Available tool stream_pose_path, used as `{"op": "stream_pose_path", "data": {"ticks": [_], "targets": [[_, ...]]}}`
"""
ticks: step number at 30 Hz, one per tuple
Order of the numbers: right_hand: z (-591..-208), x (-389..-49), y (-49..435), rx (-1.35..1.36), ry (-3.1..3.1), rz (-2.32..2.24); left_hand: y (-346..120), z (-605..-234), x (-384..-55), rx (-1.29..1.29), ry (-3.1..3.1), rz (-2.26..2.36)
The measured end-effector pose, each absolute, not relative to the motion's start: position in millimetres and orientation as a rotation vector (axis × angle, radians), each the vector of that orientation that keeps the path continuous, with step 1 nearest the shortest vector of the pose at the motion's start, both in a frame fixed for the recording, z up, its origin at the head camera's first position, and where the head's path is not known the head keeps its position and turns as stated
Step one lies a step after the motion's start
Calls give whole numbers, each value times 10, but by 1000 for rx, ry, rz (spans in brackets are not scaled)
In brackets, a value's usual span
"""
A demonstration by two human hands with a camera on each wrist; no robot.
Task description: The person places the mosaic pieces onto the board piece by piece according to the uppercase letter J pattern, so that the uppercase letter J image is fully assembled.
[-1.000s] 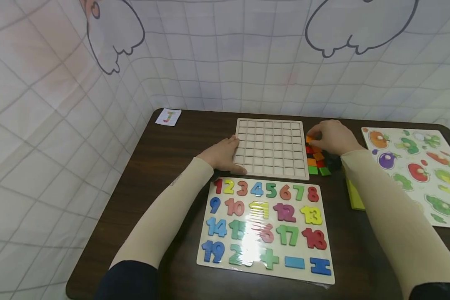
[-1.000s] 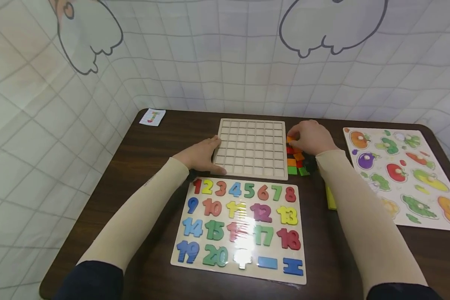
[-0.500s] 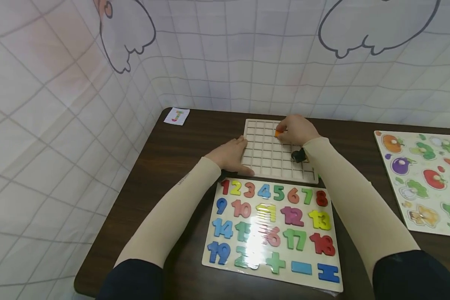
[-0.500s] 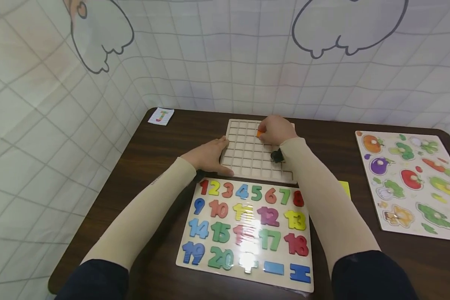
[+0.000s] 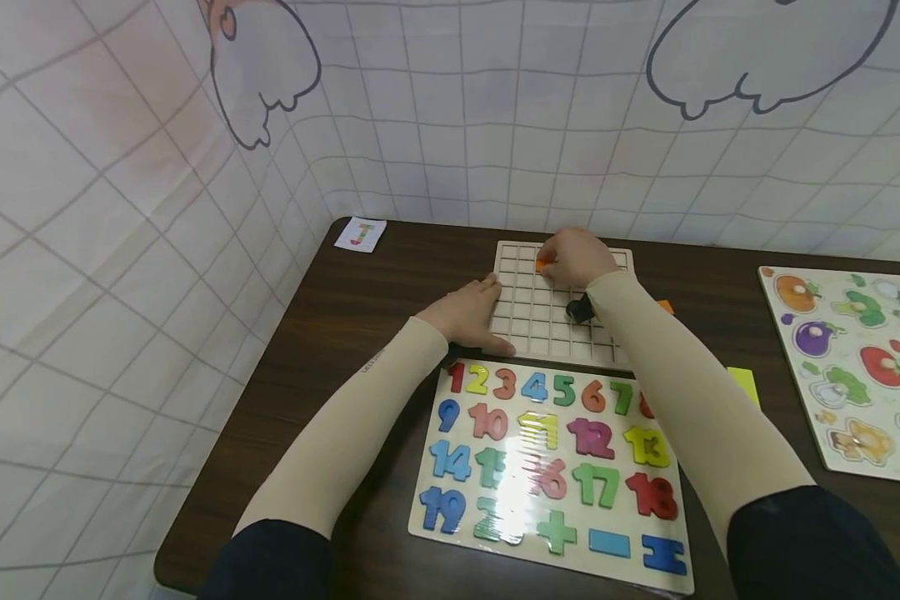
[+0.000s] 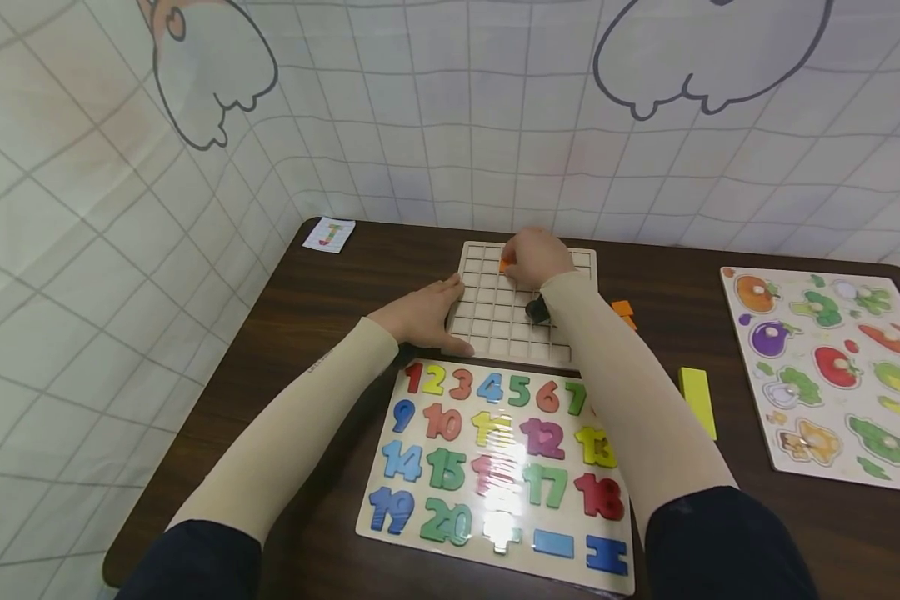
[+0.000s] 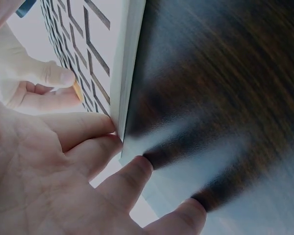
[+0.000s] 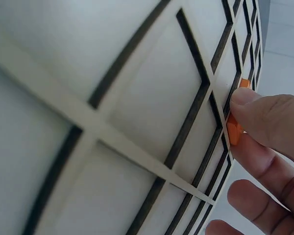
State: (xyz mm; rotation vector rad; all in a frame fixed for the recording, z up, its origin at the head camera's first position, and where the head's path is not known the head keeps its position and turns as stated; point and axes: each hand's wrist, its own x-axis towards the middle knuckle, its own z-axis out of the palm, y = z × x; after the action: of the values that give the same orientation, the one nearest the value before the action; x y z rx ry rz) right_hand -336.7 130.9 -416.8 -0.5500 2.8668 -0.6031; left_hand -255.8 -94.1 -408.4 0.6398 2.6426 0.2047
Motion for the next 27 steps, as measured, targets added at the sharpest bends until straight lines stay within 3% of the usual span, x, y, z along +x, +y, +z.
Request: {"op": "stream_pose_path", "data": {"ticks": [11,27], "targets": [[-4155,-3259,1568,-498,2862,-693,-871,-4085,-2564,667,2644,225],[-4074,-2897,2605,-478,2898,-642,-925,-4057,-2508,662,2639,254]]}}
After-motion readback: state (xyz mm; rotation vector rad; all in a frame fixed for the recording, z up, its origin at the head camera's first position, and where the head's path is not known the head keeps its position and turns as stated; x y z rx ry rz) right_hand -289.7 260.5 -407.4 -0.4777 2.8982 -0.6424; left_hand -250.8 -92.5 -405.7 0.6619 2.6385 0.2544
